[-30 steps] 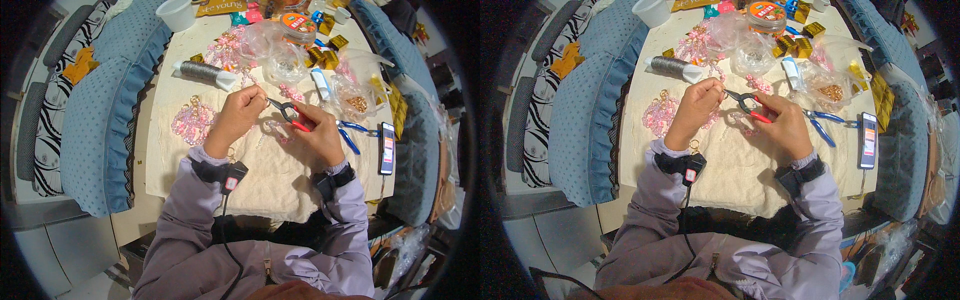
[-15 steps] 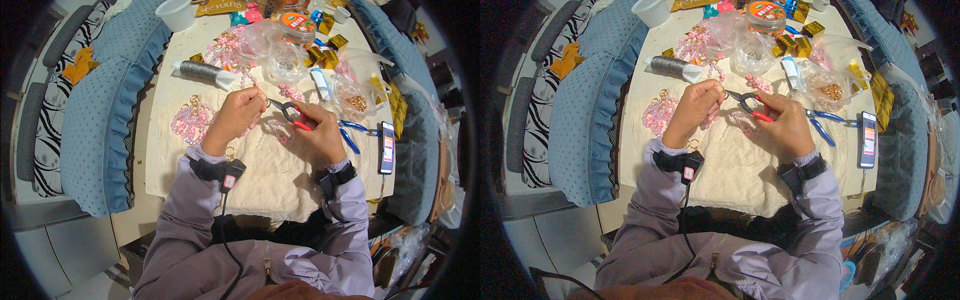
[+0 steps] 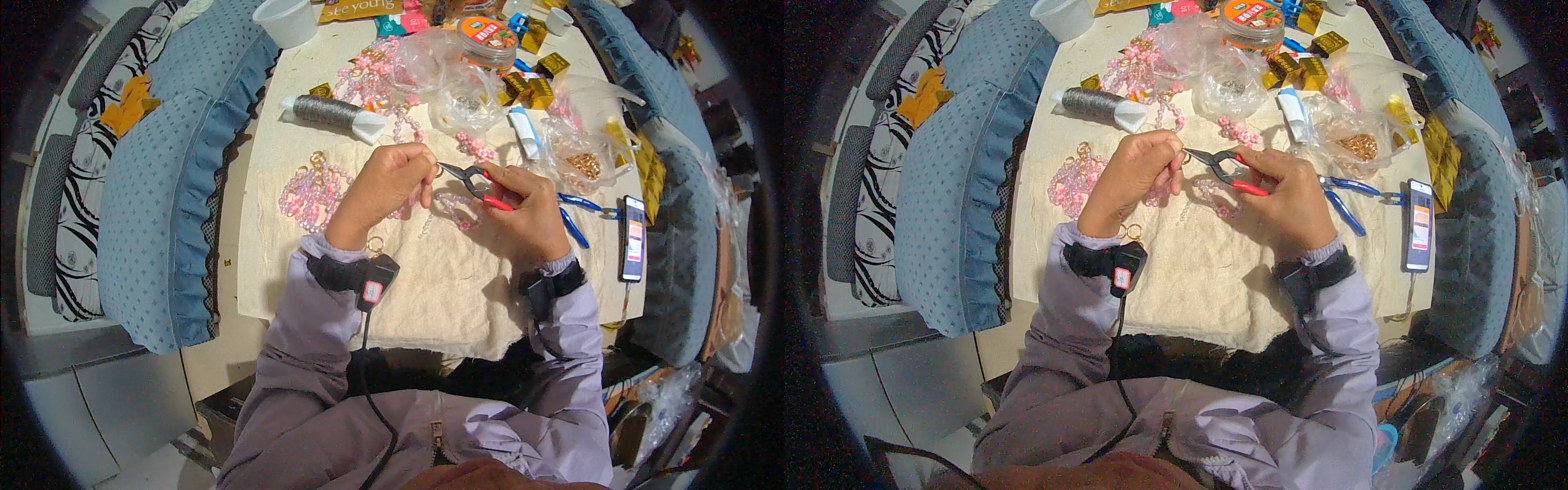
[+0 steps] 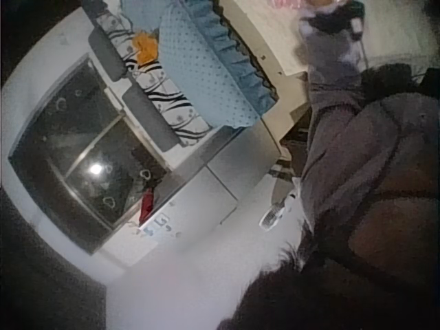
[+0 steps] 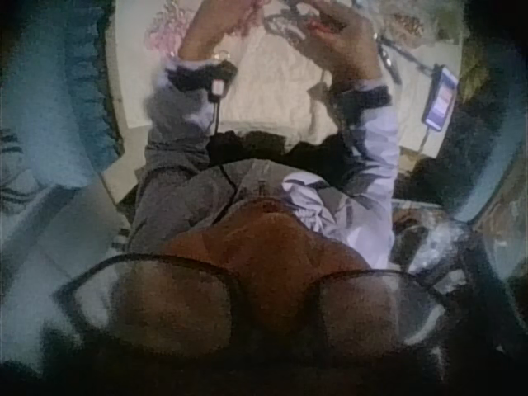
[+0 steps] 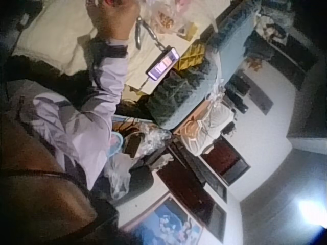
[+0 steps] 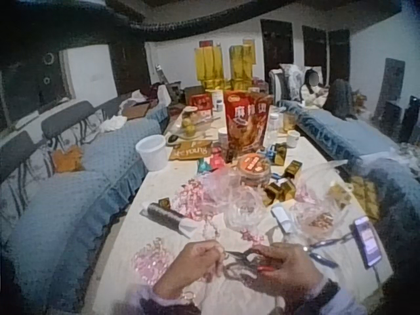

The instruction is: The person assembles a beaded keychain by threading pink beads onto a wire, using red-handled pliers to bend and close the wire loop, and attaching a metal key ring. The finished keychain is placed on the table with other completed pieces.

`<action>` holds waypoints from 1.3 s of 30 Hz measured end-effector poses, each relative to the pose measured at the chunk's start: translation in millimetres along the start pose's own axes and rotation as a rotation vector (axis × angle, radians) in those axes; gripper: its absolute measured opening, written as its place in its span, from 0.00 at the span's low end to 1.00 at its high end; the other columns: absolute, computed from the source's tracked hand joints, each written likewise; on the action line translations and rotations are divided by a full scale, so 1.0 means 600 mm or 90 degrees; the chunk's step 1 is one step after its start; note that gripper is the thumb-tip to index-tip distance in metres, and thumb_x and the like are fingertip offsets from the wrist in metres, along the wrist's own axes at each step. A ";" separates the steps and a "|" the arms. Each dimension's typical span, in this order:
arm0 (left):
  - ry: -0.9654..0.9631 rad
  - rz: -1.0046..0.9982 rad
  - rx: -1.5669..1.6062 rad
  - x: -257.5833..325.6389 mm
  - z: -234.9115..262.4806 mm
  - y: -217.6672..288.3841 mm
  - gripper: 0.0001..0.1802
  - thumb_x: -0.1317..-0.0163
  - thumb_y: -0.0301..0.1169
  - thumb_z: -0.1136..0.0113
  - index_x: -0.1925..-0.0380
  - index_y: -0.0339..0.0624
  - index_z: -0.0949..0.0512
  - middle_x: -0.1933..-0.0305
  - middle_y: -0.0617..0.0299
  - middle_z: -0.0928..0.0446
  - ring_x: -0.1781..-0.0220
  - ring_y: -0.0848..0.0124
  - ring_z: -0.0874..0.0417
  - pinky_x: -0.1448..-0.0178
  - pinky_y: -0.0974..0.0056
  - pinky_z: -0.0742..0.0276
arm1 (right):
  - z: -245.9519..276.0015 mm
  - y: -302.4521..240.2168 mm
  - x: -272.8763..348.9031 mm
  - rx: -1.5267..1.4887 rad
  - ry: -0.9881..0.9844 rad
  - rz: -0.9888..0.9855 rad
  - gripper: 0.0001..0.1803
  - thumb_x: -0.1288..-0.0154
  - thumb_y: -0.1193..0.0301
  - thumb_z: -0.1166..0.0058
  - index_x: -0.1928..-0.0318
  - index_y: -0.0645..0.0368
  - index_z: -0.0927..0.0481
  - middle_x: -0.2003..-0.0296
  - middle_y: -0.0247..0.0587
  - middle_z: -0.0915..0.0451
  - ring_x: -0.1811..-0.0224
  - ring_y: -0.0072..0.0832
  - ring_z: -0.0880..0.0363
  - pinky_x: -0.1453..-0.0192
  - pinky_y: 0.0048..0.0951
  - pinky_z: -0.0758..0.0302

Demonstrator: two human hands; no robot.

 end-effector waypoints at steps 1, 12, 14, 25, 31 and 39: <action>-0.004 -0.003 -0.014 0.001 0.001 0.001 0.13 0.30 0.32 0.50 0.74 0.40 0.24 0.81 0.64 0.24 0.84 0.81 0.28 0.80 0.75 0.36 | 0.000 0.000 0.001 -0.052 -0.011 -0.028 0.23 0.47 0.75 0.34 0.48 0.67 0.17 0.66 0.43 0.18 0.65 0.24 0.19 0.59 0.25 0.23; -0.030 -0.007 -0.096 0.012 -0.013 0.001 0.13 0.32 0.31 0.51 0.76 0.39 0.24 0.84 0.65 0.26 0.85 0.80 0.28 0.82 0.73 0.35 | 0.017 0.008 -0.002 -0.070 -0.079 -0.017 0.23 0.47 0.76 0.33 0.48 0.70 0.17 0.68 0.41 0.18 0.66 0.20 0.21 0.61 0.24 0.24; -0.022 0.008 -0.113 0.011 -0.014 0.001 0.13 0.32 0.30 0.51 0.75 0.39 0.24 0.85 0.65 0.26 0.85 0.80 0.28 0.82 0.73 0.35 | 0.025 0.009 -0.001 0.021 -0.086 -0.022 0.23 0.48 0.75 0.32 0.49 0.69 0.17 0.72 0.41 0.20 0.69 0.19 0.23 0.66 0.25 0.27; 0.002 0.008 -0.100 0.007 -0.013 -0.001 0.12 0.31 0.31 0.48 0.74 0.39 0.23 0.85 0.66 0.26 0.86 0.81 0.28 0.83 0.75 0.37 | 0.026 0.005 0.001 0.111 -0.001 0.127 0.25 0.52 0.73 0.31 0.49 0.57 0.14 0.75 0.40 0.25 0.72 0.33 0.25 0.66 0.33 0.28; 0.008 0.010 -0.110 0.007 -0.012 -0.002 0.12 0.31 0.31 0.47 0.74 0.41 0.23 0.85 0.66 0.25 0.87 0.82 0.29 0.83 0.75 0.38 | 0.029 -0.007 -0.001 0.170 0.024 0.188 0.25 0.51 0.73 0.31 0.48 0.55 0.14 0.75 0.40 0.24 0.71 0.35 0.23 0.65 0.35 0.27; 0.012 -0.007 -0.079 0.004 -0.021 -0.001 0.13 0.32 0.31 0.52 0.76 0.42 0.26 0.86 0.66 0.27 0.87 0.81 0.29 0.84 0.75 0.41 | 0.032 0.004 -0.004 0.128 -0.035 0.119 0.27 0.50 0.72 0.32 0.45 0.55 0.15 0.74 0.42 0.22 0.72 0.35 0.23 0.66 0.34 0.27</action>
Point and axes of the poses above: each hand's wrist, its own x-axis away from the middle knuckle, its own z-axis out of the back of the hand, y = z × x, the point moved 3 cm from there along -x, towards the middle knuckle
